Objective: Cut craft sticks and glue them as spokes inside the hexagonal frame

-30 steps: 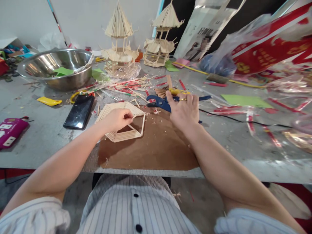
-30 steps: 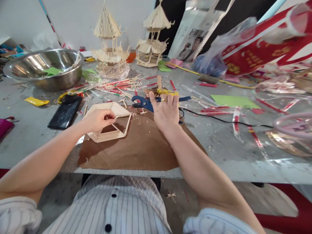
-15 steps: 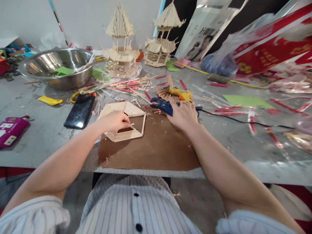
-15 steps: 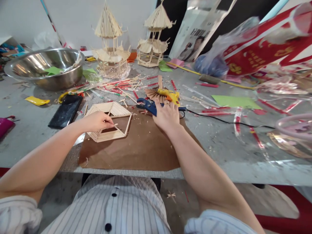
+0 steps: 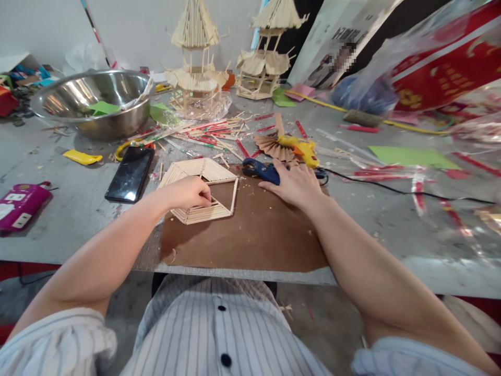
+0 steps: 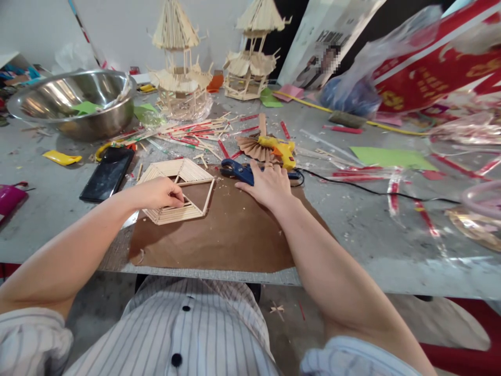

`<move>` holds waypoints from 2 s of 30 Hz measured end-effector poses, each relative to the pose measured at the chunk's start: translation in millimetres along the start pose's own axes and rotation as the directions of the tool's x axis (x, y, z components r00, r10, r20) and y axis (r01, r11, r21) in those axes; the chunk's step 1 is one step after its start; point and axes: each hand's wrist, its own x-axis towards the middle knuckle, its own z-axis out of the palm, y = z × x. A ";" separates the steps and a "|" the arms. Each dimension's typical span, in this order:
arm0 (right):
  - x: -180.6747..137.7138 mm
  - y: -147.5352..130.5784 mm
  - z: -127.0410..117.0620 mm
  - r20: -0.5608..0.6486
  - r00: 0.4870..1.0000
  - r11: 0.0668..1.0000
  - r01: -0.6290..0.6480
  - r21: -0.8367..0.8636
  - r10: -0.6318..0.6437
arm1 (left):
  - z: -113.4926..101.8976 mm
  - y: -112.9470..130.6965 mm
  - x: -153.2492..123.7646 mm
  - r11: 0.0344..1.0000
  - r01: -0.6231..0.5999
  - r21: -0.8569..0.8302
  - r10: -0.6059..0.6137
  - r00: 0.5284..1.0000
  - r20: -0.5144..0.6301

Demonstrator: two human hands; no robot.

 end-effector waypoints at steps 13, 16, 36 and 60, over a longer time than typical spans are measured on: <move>0.7 -0.8 6.4 0.034 0.999 1.000 0.022 -0.008 -0.021 | 2.7 -2.8 0.6 0.999 -0.011 -0.053 0.011 1.000 0.009; -0.3 -2.1 5.1 0.037 0.999 1.000 0.021 -0.016 -0.020 | 3.0 -3.4 0.7 0.999 -0.017 -0.046 0.018 1.000 0.009; -3.1 -8.8 -0.6 0.081 0.997 1.000 0.003 0.023 -0.005 | 5.5 -7.6 3.7 0.998 -0.040 -0.043 0.040 0.999 -0.011; 65.8 72.9 14.2 0.117 0.923 0.896 -0.385 0.222 0.368 | 2.2 -4.9 0.0 0.999 -0.042 -0.029 0.043 0.999 0.024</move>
